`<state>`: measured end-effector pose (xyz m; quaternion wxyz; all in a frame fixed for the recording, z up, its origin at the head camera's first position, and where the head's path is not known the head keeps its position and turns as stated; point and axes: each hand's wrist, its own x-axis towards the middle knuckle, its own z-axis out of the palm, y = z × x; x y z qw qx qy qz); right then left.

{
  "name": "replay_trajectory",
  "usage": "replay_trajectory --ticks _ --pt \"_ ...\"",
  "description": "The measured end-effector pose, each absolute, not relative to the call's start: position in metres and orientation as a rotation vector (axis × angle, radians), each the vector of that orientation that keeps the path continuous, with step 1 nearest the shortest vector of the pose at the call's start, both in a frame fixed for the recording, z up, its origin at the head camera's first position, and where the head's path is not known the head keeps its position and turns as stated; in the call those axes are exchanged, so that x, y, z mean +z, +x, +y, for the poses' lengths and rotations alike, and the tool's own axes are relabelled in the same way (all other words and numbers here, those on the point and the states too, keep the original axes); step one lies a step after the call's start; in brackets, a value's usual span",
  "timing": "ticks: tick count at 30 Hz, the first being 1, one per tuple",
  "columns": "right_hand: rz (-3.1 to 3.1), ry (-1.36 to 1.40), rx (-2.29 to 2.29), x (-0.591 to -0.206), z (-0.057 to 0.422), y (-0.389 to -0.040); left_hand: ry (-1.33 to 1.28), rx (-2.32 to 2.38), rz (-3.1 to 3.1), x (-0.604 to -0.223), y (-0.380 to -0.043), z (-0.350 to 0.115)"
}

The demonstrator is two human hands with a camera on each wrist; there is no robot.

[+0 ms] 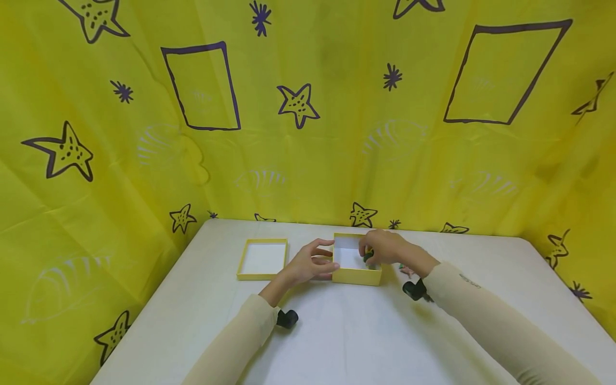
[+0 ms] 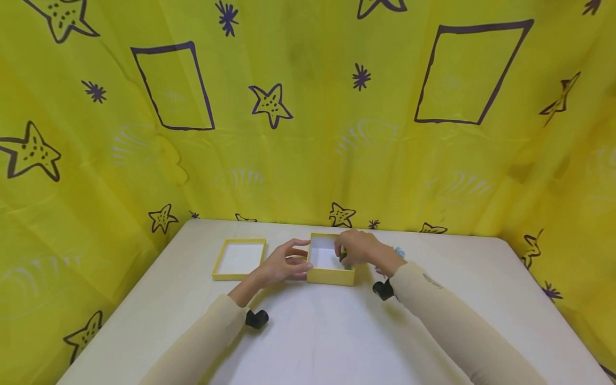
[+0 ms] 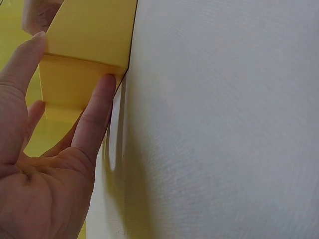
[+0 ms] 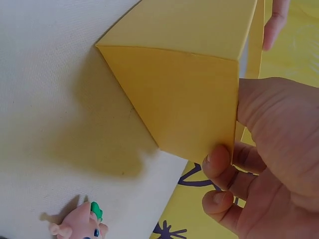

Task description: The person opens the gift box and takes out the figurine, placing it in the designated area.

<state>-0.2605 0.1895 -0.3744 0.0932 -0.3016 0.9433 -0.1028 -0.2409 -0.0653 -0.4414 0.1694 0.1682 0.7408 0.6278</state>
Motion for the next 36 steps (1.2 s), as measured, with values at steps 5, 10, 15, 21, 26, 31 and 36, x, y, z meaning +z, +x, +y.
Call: replay_trajectory --ticks 5,10,15,21,26,31,36 --pt "2.792 -0.924 -0.374 -0.378 0.193 -0.263 0.491 1.763 2.131 -0.442 -0.241 -0.066" --pt "2.783 -0.902 -0.463 -0.381 0.196 -0.263 0.489 1.776 2.112 -0.441 -0.241 -0.065" --pt "2.783 -0.890 -0.533 -0.380 0.198 -0.262 0.488 1.801 2.082 -0.440 -0.240 -0.064" --pt "2.803 -0.976 -0.607 -0.378 0.201 -0.262 0.476 1.824 2.061 -0.438 -0.238 -0.064" --pt "2.806 -1.022 -0.720 -0.372 0.201 -0.260 0.474 1.830 2.047 -0.440 -0.238 -0.065" --pt "2.794 -0.953 -0.879 -0.368 0.200 -0.255 0.477 1.819 2.047 -0.440 -0.238 -0.065" --pt "2.805 -0.933 -0.970 -0.364 0.202 -0.254 0.478 1.822 2.038 -0.439 -0.237 -0.065"
